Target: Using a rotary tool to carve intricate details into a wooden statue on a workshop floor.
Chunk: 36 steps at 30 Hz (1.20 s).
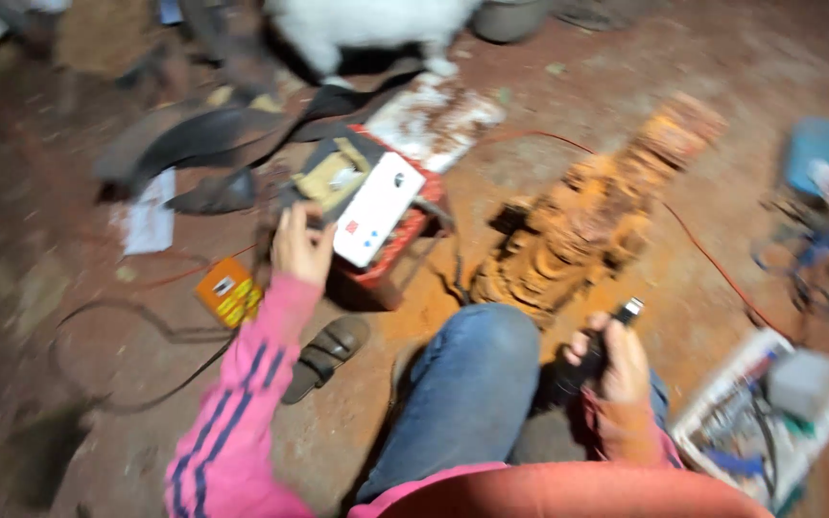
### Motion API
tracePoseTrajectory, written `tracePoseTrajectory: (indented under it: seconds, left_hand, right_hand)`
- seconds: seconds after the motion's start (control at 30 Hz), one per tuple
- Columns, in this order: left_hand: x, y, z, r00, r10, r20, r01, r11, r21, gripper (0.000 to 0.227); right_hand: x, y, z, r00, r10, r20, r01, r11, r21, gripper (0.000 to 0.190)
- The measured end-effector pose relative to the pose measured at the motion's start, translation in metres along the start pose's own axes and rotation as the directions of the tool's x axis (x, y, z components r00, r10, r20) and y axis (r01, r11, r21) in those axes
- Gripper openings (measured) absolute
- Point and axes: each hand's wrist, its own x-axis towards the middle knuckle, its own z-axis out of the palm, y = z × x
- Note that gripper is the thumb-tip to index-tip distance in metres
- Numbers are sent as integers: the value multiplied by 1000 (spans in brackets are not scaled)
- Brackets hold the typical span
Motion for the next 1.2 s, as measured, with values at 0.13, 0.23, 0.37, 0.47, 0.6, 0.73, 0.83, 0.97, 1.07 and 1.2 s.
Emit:
tracePoseTrajectory:
  seconds: [0.13,0.23,0.37,0.47,0.6,0.73,0.83,0.97,1.07,1.2]
  left_hand:
    - [-77,73,52,913,-36,406,110,981,-160,16]
    - [-121,149,67,694,70,717,645,382,-662,17]
    - [-173,188,117,756,285,590,286,667,-688,57]
    - [-195,194,148,689,334,643,299,678,-672,74]
    - [-214,178,169,582,293,759,409,701,-585,52]
    - [-211,190,138,405,323,855,851,207,-482,23]
    - [-219,177,137,-5,529,849,995,89,-50,17]
    - [-245,156,166,-214,826,521,966,98,240,20]
    - [-253,163,170,-185,854,486,970,81,227,23]
    - [-232,192,139,-43,687,726,999,18,43,25]
  right_hand:
    - [-10,6,30,987,-142,-74,134,986,-101,20]
    - [-6,7,36,989,-145,-39,141,986,-89,21]
    - [5,16,13,979,-171,114,186,974,-131,28]
    - [2,18,8,963,-221,155,244,959,-147,29]
    - [-10,-6,25,910,-280,305,373,876,-308,28]
    - [-13,-39,29,815,-205,543,467,787,-403,37]
    - [-22,-48,40,768,119,629,189,897,-400,31]
    - [-25,-44,51,408,331,851,-13,934,-357,32]
    - [-25,-39,55,335,304,892,-85,952,-293,34]
    - [-44,-47,66,719,400,568,-232,909,-347,32]
